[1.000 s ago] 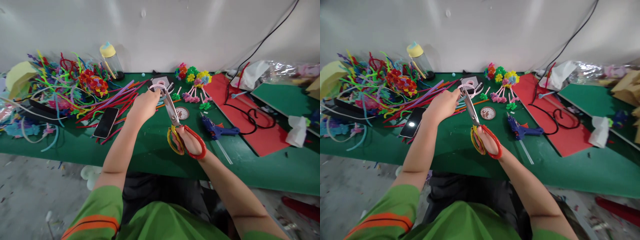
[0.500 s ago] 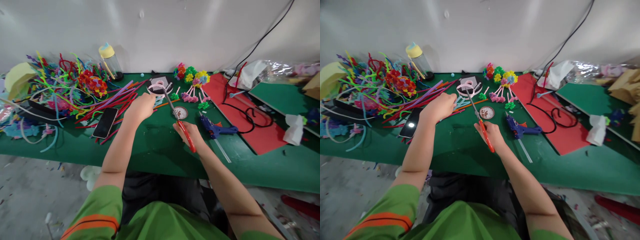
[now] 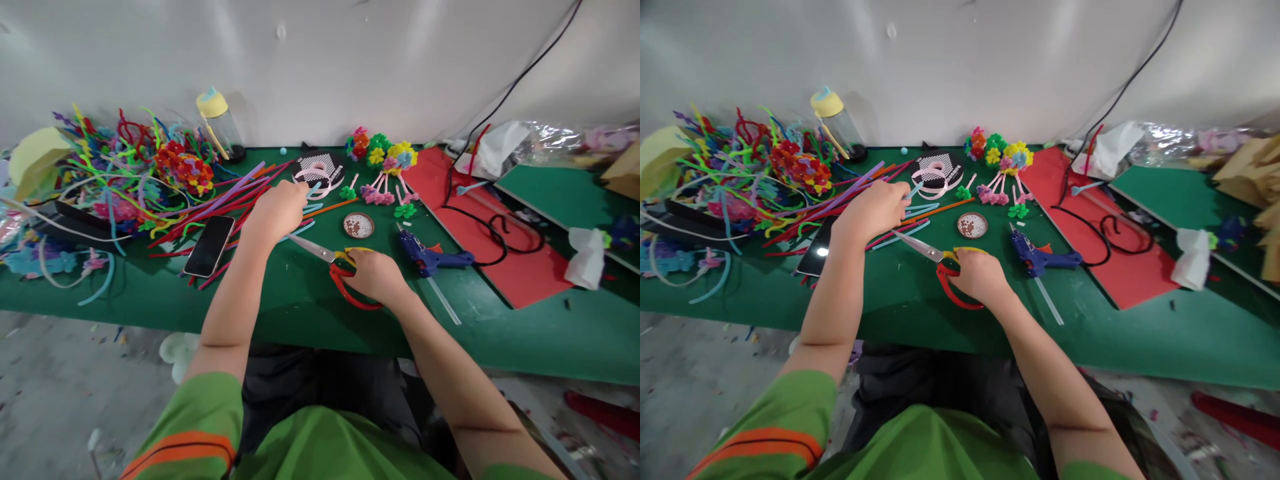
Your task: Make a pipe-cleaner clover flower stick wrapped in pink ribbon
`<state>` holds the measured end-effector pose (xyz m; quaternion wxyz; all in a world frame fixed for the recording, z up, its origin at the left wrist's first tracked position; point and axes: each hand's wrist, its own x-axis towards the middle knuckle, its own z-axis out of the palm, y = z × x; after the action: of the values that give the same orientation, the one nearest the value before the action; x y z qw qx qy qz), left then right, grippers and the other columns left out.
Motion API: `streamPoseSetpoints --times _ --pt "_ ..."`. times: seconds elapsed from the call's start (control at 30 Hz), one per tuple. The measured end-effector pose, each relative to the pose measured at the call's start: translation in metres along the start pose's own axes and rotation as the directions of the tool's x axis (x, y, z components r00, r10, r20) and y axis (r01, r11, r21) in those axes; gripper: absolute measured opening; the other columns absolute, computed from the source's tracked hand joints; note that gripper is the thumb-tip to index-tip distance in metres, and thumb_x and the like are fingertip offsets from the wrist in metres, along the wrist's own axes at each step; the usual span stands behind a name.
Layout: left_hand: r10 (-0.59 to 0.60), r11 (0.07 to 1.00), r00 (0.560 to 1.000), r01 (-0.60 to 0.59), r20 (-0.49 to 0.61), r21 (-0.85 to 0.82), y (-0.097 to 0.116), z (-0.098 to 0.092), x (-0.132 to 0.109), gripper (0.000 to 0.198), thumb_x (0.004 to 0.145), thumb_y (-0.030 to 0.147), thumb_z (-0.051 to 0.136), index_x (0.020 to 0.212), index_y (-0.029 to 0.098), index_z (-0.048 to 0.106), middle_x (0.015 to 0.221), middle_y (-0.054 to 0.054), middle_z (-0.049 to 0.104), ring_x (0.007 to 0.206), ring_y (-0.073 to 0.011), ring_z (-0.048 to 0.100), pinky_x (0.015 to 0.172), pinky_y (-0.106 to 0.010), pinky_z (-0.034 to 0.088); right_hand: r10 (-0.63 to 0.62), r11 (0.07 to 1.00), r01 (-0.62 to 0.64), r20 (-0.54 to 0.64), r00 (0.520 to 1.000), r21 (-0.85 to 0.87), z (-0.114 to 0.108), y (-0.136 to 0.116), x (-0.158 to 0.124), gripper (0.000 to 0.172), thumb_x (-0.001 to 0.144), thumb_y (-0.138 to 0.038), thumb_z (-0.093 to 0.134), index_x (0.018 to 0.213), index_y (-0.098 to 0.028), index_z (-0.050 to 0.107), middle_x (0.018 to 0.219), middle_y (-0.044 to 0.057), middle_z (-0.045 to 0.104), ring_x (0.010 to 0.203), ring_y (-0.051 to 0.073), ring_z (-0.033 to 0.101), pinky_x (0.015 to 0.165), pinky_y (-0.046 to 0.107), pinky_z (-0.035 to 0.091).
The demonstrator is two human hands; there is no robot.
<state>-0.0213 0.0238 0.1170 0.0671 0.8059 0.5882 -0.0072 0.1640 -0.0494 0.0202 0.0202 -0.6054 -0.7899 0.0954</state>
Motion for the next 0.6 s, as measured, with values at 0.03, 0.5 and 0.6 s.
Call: streamPoseSetpoints --times 0.03,0.5,0.6 --pt "0.001 1.000 1.000 -0.001 0.000 0.000 0.000 0.000 0.000 0.024 0.085 0.014 0.038 0.098 0.012 0.057 0.082 -0.010 0.061 0.068 -0.0151 0.058 0.061 -0.027 0.043 -0.057 0.998 0.057 0.002 0.998 -0.005 0.001 0.000 -0.001 0.043 0.073 -0.042 0.054 0.106 -0.015 0.060 0.089 0.010 0.069 0.078 0.026 0.065 0.059 0.030 0.042" --pt "0.141 0.986 0.983 -0.129 0.115 -0.101 0.009 0.003 -0.004 0.022 0.082 0.014 0.038 0.087 0.016 0.059 0.090 -0.010 0.064 0.074 -0.0186 0.059 0.060 -0.026 0.039 -0.320 0.926 0.371 -0.374 0.870 0.071 0.008 0.014 0.008 0.026 0.083 -0.033 0.050 0.086 -0.013 0.067 0.084 0.011 0.067 0.083 0.020 0.058 0.073 0.032 0.046" --pt "0.212 0.968 0.960 -0.181 0.185 -0.173 0.015 0.010 -0.003 0.021 0.079 0.012 0.040 0.087 0.017 0.058 0.094 -0.009 0.063 0.075 -0.0181 0.058 0.060 -0.025 0.038 -0.273 0.933 0.358 -0.599 0.753 0.025 0.004 0.016 0.006 0.024 0.083 -0.025 0.049 0.099 -0.015 0.063 0.101 0.013 0.062 0.097 0.023 0.052 0.081 0.037 0.043"
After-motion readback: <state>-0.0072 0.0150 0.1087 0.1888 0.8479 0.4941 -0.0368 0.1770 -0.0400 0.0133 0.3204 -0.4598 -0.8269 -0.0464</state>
